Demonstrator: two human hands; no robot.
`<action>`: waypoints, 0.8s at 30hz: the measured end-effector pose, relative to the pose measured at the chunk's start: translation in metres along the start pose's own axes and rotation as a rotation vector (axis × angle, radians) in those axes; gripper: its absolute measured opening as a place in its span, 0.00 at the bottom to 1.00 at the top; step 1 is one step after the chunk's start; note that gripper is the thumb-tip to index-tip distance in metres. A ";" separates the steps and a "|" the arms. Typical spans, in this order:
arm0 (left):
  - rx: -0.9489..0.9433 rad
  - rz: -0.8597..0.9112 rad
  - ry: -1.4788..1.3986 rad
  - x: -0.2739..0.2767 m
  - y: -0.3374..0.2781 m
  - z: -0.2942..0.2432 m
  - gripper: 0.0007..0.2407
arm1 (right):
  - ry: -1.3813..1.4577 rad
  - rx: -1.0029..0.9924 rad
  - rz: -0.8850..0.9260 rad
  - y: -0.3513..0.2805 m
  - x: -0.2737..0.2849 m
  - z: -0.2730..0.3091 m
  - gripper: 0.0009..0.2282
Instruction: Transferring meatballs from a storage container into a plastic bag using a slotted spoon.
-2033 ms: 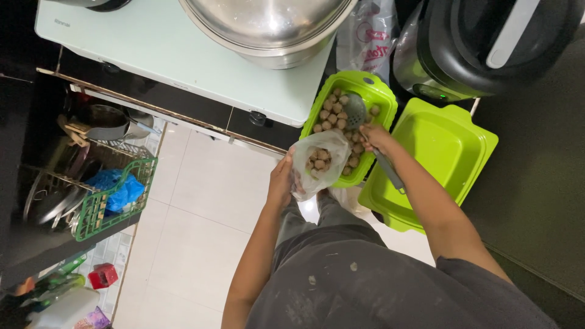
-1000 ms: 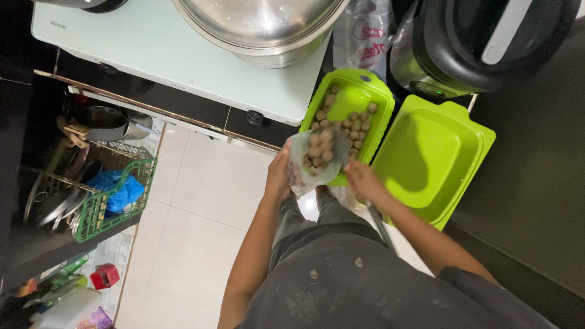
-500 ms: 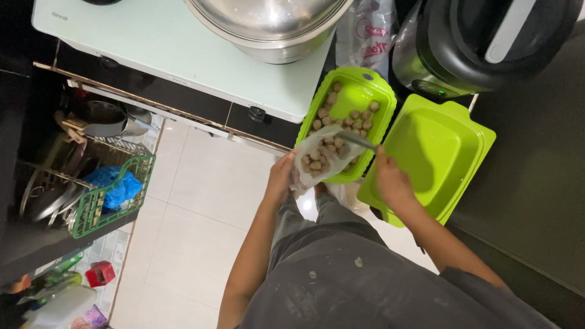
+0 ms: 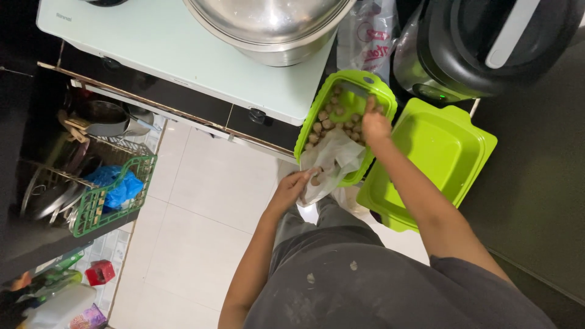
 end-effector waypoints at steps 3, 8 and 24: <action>0.009 0.005 -0.024 0.007 0.003 0.006 0.13 | 0.045 -0.027 -0.017 0.013 -0.019 0.006 0.34; 0.032 -0.052 -0.084 0.021 0.015 0.020 0.14 | 0.192 0.224 -0.126 0.036 -0.047 -0.012 0.22; 0.031 -0.070 -0.147 0.034 0.028 0.032 0.13 | -0.094 0.290 0.083 -0.007 0.065 -0.054 0.23</action>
Point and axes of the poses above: each hand's wrist, its own y-axis towards the middle knuckle, its own x-axis out of the back of the hand, z = x × y, the point moved 5 cm from there along y, towards the middle knuckle, and after that the axes turned 15 degrees about -y, right-handed, at the moved point
